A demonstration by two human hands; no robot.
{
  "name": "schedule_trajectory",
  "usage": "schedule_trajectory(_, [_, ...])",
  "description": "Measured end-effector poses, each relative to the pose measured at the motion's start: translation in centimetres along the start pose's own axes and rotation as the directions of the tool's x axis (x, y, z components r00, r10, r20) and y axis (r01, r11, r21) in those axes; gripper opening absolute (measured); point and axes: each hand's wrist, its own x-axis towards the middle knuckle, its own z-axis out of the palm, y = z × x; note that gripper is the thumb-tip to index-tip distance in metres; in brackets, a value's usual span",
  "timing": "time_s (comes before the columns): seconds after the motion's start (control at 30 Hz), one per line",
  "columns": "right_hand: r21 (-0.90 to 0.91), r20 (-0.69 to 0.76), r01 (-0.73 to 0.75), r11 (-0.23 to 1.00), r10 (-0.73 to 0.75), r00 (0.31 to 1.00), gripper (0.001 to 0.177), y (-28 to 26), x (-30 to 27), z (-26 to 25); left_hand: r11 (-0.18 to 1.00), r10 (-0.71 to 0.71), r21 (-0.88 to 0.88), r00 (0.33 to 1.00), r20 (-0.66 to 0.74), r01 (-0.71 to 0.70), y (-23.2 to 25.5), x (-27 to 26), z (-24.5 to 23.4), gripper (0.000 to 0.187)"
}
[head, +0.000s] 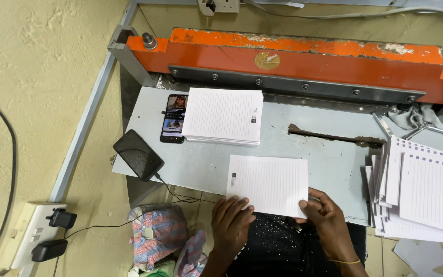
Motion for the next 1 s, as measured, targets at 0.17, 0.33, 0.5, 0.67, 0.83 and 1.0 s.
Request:
schedule_trajectory(0.17, [-0.008, -0.086, 0.068, 0.998, -0.068, 0.994, 0.057, 2.2, 2.0, -3.0, 0.979, -0.176, 0.066, 0.964, -0.2, 0.193, -4.1, 5.0, -0.4, 0.012])
schedule_trajectory(0.33, [-0.014, -0.099, 0.089, 0.996, -0.09, 0.991, 0.054, 0.7, 0.8, -3.9, 0.689, -0.724, -0.269, 0.658, -0.209, 0.673, -5.5, 12.3, -3.6, 0.025])
schedule_trajectory(0.5, [0.078, -0.161, 0.109, 0.991, -0.096, 0.982, 0.054, -0.6, 0.0, -4.6, 0.646, -0.756, -0.326, 0.638, -0.148, 0.69, -5.5, 10.6, -2.0, 0.033])
schedule_trajectory(0.67, [0.073, -0.166, 0.154, 0.985, -0.14, 0.976, 0.057, -1.7, 0.0, -4.5, 0.812, -0.582, -0.186, 0.79, -0.195, 0.553, -5.4, 9.9, -1.8, 0.022])
schedule_trajectory(0.83, [-0.088, -0.2, 0.111, 0.99, -0.127, 0.972, 0.054, -1.0, 1.6, -4.8, 0.96, -0.224, 0.139, 0.962, -0.153, 0.245, -7.5, 14.6, -2.0, 0.018])
schedule_trajectory(1.0, [-0.43, -0.231, 0.135, 0.893, -0.253, 0.939, 0.055, 2.7, 4.2, -6.4, 0.976, -0.05, 0.217, 0.977, 0.206, 0.004, -7.8, 19.5, 2.0, 0.021])
